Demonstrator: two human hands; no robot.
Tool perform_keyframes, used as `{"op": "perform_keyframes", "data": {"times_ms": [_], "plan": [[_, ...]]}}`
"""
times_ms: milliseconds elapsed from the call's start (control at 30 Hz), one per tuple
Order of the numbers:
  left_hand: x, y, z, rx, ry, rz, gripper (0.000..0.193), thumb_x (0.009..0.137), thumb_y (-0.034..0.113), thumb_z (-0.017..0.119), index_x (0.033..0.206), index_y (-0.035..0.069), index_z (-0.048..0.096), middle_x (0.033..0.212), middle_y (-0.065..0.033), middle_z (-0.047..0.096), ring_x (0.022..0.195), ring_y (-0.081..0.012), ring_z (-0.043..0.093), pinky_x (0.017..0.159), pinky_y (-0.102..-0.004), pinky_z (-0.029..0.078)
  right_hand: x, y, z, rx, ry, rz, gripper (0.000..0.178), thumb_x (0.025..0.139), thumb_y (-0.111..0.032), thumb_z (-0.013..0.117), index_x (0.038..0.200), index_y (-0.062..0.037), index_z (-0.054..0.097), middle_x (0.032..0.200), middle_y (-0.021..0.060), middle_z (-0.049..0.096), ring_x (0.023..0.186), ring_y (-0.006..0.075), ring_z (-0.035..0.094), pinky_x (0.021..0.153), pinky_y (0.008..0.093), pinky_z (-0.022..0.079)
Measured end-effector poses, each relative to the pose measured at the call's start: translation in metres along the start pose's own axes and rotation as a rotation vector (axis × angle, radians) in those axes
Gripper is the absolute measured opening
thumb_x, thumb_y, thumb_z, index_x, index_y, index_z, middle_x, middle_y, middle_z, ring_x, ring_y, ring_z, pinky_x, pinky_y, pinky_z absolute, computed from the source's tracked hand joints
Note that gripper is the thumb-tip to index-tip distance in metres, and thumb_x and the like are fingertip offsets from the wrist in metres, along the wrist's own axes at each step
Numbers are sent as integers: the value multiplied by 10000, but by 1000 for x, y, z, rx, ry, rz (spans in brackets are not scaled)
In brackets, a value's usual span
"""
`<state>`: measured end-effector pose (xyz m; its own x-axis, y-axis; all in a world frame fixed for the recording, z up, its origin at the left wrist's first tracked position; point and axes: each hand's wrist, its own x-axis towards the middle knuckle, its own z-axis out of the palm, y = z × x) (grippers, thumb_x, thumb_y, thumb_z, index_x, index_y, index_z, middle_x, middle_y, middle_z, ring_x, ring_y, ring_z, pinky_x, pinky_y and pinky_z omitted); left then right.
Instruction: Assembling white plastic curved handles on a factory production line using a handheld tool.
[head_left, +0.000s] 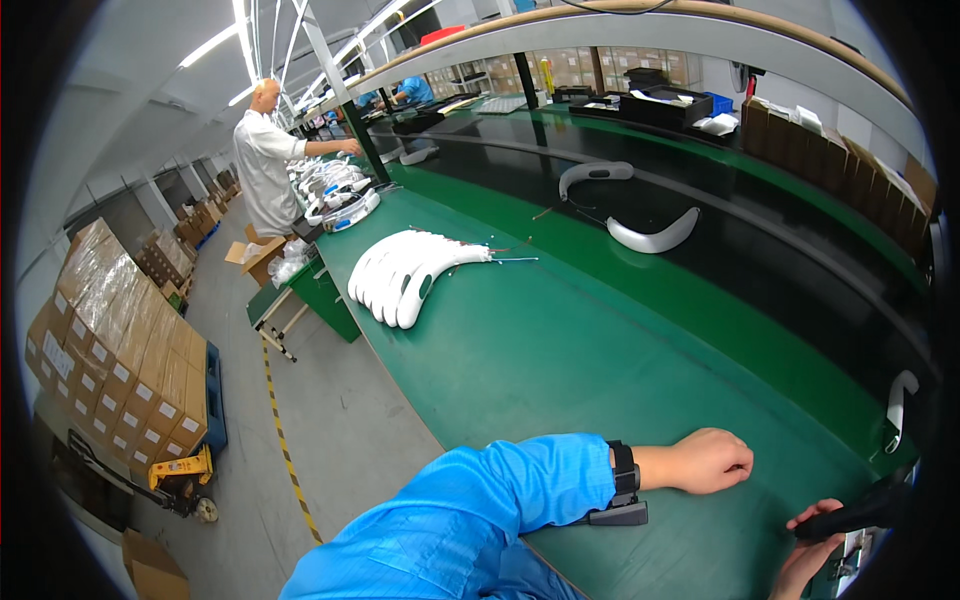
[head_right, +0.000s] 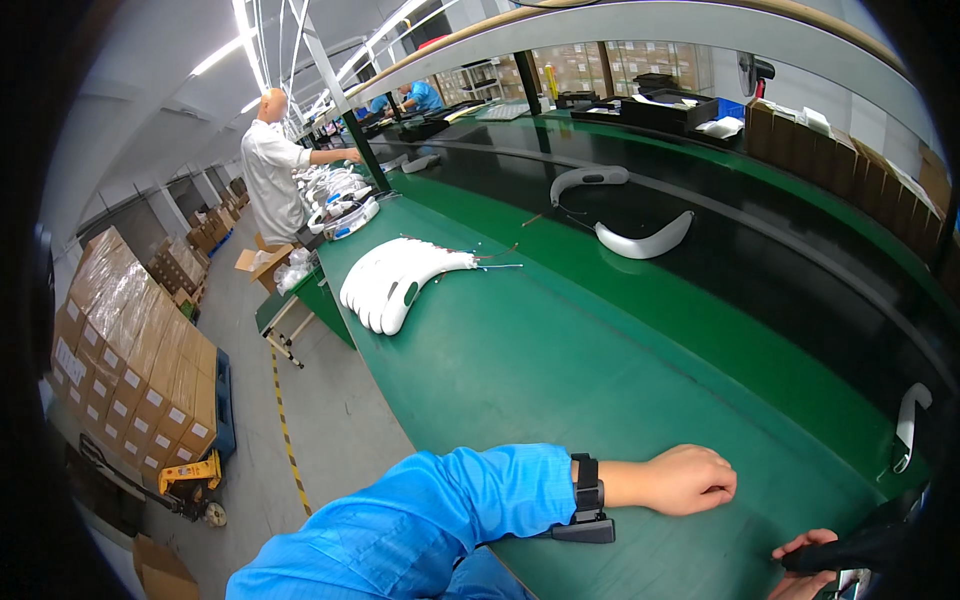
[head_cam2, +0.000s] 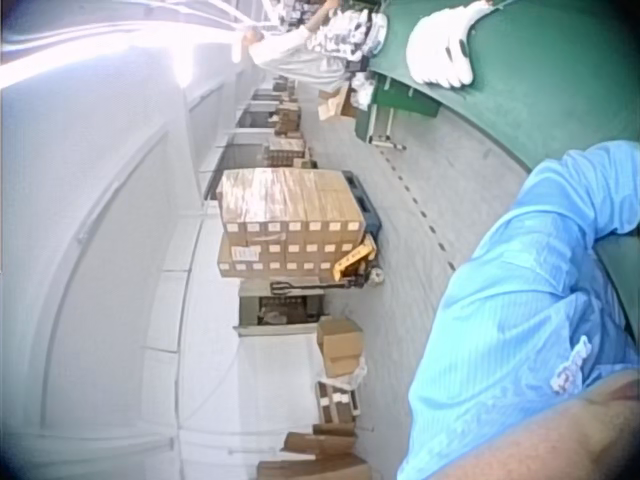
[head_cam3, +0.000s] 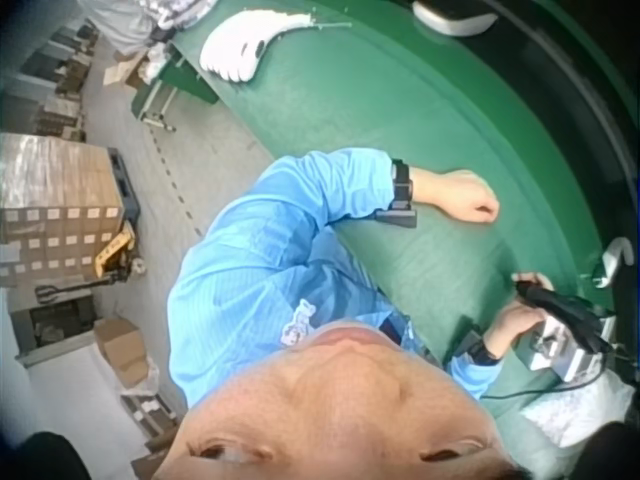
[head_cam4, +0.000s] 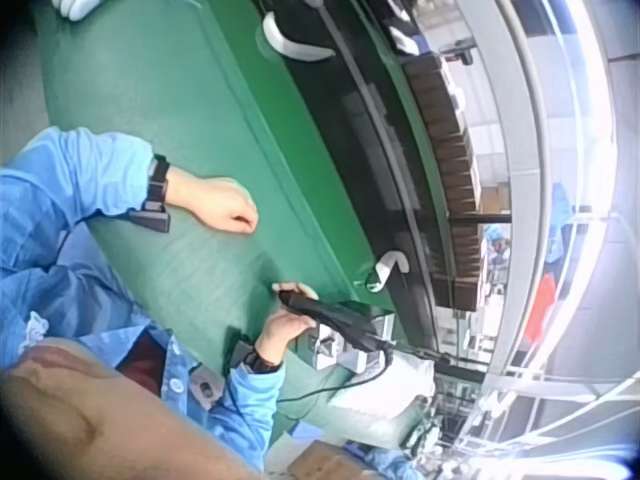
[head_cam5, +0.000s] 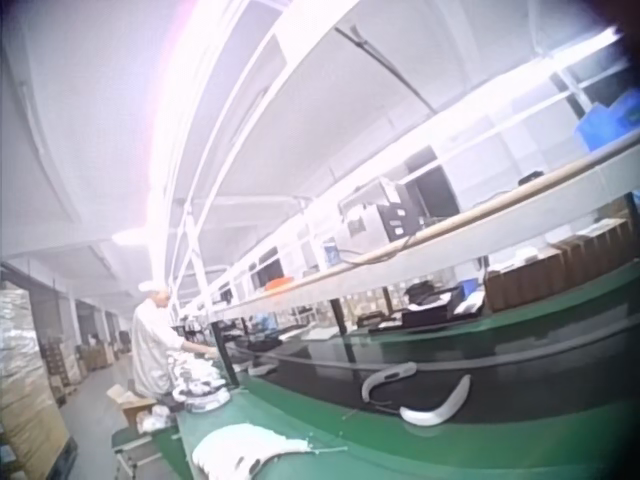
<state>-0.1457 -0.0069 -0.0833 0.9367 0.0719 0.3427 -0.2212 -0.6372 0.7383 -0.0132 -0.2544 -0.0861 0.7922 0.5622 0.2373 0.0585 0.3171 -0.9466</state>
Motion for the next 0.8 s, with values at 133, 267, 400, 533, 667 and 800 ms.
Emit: {"op": "perform_keyframes", "data": {"times_ms": [133, 267, 400, 533, 667, 800], "plan": [[5, -4, -2, 16, -14, -2, 98, 843, 132, 557, 824, 47, 602, 773, -67, 619, 766, -232, 599, 673, -359, 478, 4, -5, -4, -7, -80, -19, 725, 815, -732, 406, 1068, -55, 462, 840, 56, 483, 763, 153, 515, 620, 273, 460], [15, 9, -45, -417, 55, -310, 218, 882, 180, 615, 1027, 19, 586, 886, -29, 616, 797, -83, 551, 716, -257, 475, 8, -7, 21, -43, 53, -23, 870, 722, -823, 389, 1034, -15, 472, 754, 93, 512, 666, 188, 545, 592, 312, 486], [65, -13, -134, -133, 2, -532, 387, 826, 269, 671, 1088, -2, 583, 991, -84, 623, 883, -138, 586, 773, -281, 486, 4, -9, 10, -109, 81, 3, 877, 717, -830, 378, 1016, -12, 483, 723, 104, 531, 639, 210, 568, 594, 309, 467], [99, -140, -194, 801, 411, -727, 584, 797, 376, 647, 1101, -110, 534, 1002, -290, 619, 954, -370, 622, 821, -417, 503, 0, -11, 7, -120, 81, -17, 879, 710, -837, 374, 1007, -18, 488, 709, 101, 538, 629, 209, 574, 597, 302, 455], [99, -219, -228, 807, 695, -905, 576, 822, 452, 595, 996, -97, 578, 943, -296, 628, 888, -371, 635, 732, -437, 523, 5, -9, 11, -119, 71, -23, 876, 699, -841, 384, 997, -24, 486, 710, 105, 554, 619, 212, 584, 583, 297, 456], [132, -180, -222, 836, 213, -751, 604, 756, 450, 664, 1149, 4, 563, 1101, -198, 615, 942, -356, 623, 799, -457, 495, 19, 6, 7, 4, -11, -12, 773, 754, -758, 455, 1034, -39, 492, 712, 95, 564, 601, 193, 574, 559, 270, 440]]}}
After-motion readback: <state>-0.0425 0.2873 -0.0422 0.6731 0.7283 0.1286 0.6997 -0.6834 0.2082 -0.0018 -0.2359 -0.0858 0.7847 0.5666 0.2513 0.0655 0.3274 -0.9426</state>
